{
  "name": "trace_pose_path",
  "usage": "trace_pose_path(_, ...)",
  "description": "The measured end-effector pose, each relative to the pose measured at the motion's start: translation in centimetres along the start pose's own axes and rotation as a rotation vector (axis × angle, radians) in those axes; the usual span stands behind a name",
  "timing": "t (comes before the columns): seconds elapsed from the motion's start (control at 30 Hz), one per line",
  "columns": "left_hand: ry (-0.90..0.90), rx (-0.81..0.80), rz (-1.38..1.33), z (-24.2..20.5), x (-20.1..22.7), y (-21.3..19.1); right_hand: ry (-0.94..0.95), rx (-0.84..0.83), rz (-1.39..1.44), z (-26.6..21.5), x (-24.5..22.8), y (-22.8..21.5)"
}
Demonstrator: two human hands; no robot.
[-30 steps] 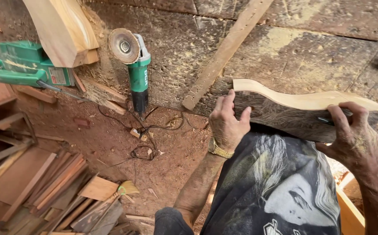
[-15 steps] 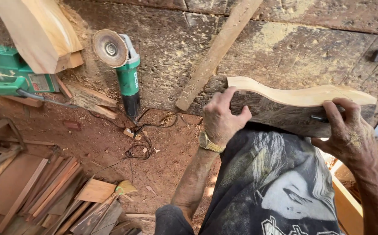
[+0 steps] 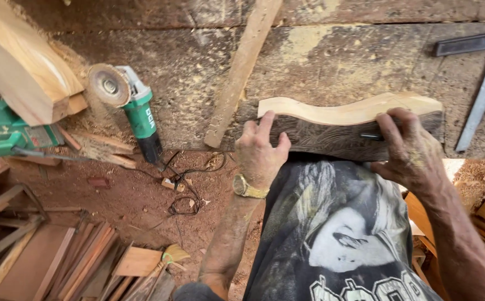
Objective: The person marks a curved wooden piece using a black marker and a metal square ruler. They align the ruler on the wood and draw straight lines, then flip the piece to mark the other side. The person also uses a darker, finished wooden piece as a template to trace its outline onto the lighter wood.
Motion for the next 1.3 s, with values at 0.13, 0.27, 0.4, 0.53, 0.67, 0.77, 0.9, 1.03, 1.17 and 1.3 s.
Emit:
trace_pose_path(0.13, -0.039, -0.091, 0.035, 0.1, -0.1, 0.3, 0.034, -0.007, 0.001, 0.0, -1.0, -1.3)
trace_pose_path(0.27, -0.043, -0.153, 0.075, 0.0, 0.1, 0.5, -0.023, 0.046, 0.061, -0.2, -0.9, -1.2)
trace_pose_path(0.4, -0.033, -0.139, 0.108, 0.8, 0.3, 0.2, -0.056, 0.101, -0.005, -0.2, -0.4, 1.0)
trace_pose_path(0.53, -0.181, -0.188, 0.045, 0.8, -0.4, 0.1, -0.034, 0.055, 0.028, 0.2, -1.3, 0.4)
trace_pose_path(0.67, -0.099, -0.133, -0.055, 1.7, 2.0, -1.0, -0.061, 0.140, -0.042, -0.2, -1.7, 0.2)
trace_pose_path(0.77, -0.071, -0.096, -0.038, 2.0, 2.5, -1.5, -0.059, 0.147, 0.080, -0.3, -1.9, -2.3)
trace_pose_path(0.9, -0.122, -0.140, -0.009, 1.7, 2.2, -1.0, -0.083, 0.153, 0.100, -0.4, -1.7, -1.9)
trace_pose_path(1.03, -0.153, -0.128, 0.037, 1.3, 1.7, -0.6, -0.079, 0.181, 0.022, -0.4, -1.9, -1.8)
trace_pose_path(1.17, -0.140, -0.115, -0.093, 1.4, 2.4, -0.4, -0.093, 0.169, 0.079, -0.5, -1.3, -1.9)
trace_pose_path(1.3, -0.146, -0.122, -0.004, 1.6, 2.5, -0.5, -0.115, 0.229, 0.168, -0.7, -1.1, -2.7)
Point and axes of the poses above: each hand's wrist, its own z-axis towards the middle knuckle, its own y-axis out of the palm, x = y × z, the point moved 10 cm from there along z, towards the middle knuckle, and after that the axes turned 10 degrees about y, right-handed, at the moved point
